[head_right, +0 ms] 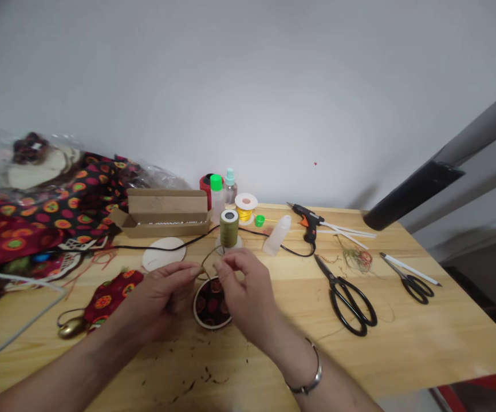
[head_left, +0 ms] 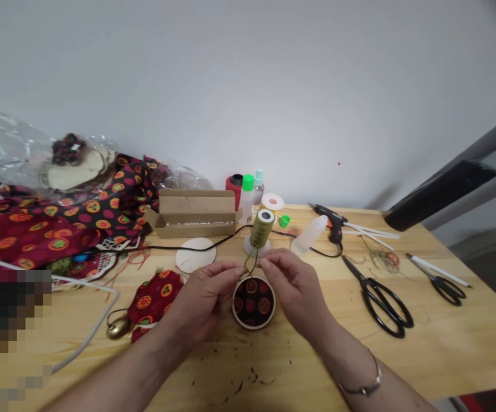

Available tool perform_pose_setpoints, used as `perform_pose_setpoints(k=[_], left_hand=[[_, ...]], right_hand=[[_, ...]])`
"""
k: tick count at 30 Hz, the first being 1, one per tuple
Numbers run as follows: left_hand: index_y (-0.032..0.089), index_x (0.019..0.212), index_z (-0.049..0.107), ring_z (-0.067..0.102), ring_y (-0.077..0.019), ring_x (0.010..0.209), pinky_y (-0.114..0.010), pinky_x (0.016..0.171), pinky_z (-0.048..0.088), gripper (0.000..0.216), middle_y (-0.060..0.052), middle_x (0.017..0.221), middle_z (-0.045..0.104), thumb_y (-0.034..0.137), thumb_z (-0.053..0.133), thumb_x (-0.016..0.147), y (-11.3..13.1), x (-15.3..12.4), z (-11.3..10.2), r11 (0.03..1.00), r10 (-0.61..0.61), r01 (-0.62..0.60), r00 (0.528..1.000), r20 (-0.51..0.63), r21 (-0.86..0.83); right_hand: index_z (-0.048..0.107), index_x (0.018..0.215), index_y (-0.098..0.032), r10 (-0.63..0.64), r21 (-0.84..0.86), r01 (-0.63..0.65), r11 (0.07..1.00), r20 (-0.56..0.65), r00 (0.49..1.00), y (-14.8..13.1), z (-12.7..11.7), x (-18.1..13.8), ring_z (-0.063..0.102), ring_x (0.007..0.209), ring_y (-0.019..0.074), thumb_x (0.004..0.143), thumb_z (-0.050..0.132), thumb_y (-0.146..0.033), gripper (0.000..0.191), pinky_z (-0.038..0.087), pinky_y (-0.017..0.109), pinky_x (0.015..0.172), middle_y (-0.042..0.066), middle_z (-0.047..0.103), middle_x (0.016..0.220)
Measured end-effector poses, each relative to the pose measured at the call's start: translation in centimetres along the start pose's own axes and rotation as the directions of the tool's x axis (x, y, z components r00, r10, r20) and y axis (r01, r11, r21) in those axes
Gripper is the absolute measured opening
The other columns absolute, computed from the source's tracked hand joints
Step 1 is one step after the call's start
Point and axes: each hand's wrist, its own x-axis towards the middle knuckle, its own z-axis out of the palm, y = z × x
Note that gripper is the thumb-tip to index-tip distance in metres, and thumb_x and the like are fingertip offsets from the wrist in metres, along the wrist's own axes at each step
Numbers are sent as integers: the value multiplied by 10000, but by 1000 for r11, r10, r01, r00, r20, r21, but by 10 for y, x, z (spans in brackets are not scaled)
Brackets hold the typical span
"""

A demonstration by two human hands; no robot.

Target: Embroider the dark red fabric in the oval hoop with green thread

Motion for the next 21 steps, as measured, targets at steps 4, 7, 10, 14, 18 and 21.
perform_pose_setpoints(k=[4,7,10,14,18,21], left_hand=[[148,656,656,254,-15,360,-143,359,168,156,102,401,359,278,735,620,-1,1,-1,999,1,-1,1000,5,36],[151,695,672,250,-16,347,-154,354,137,169,88,398,410,300,724,635,-2,1,-1,996,11,-11,1000,-3,85],[152,711,672,273,-23,340,-166,356,131,175,65,415,478,311,709,650,-2,0,0,993,22,-23,1000,13,116],[142,681,665,273,-28,347,-180,361,131,181,38,437,528,322,682,675,-3,-2,0,987,35,-45,997,67,153],[146,680,672,245,-26,346,-179,363,132,182,62,420,478,324,698,652,-3,-2,-1,986,31,-36,999,31,164],[147,661,671,245,-28,352,-177,369,137,176,75,401,430,320,701,653,-3,-2,-1,984,32,-36,999,26,172]], right_hand=[[625,785,-144,360,336,-446,829,289,887,7,7,6,554,611,132,770,564,-397,261,445,249,560,14,596,666],[622,824,-140,353,468,-523,712,406,843,7,10,4,571,569,113,761,577,-416,287,426,222,515,22,616,682],[614,826,-142,376,456,-548,701,417,828,6,10,4,560,492,94,759,571,-433,302,391,193,459,8,612,613],[600,702,-124,348,414,-498,762,386,854,6,9,6,417,364,51,761,564,-430,313,279,165,373,-44,493,426],[647,781,-122,337,460,-465,757,335,880,8,9,5,350,390,35,720,628,-324,212,270,174,373,-45,502,509],[668,849,-131,373,426,-475,770,303,877,8,8,4,394,417,42,686,654,-285,224,306,179,382,-21,561,588]])
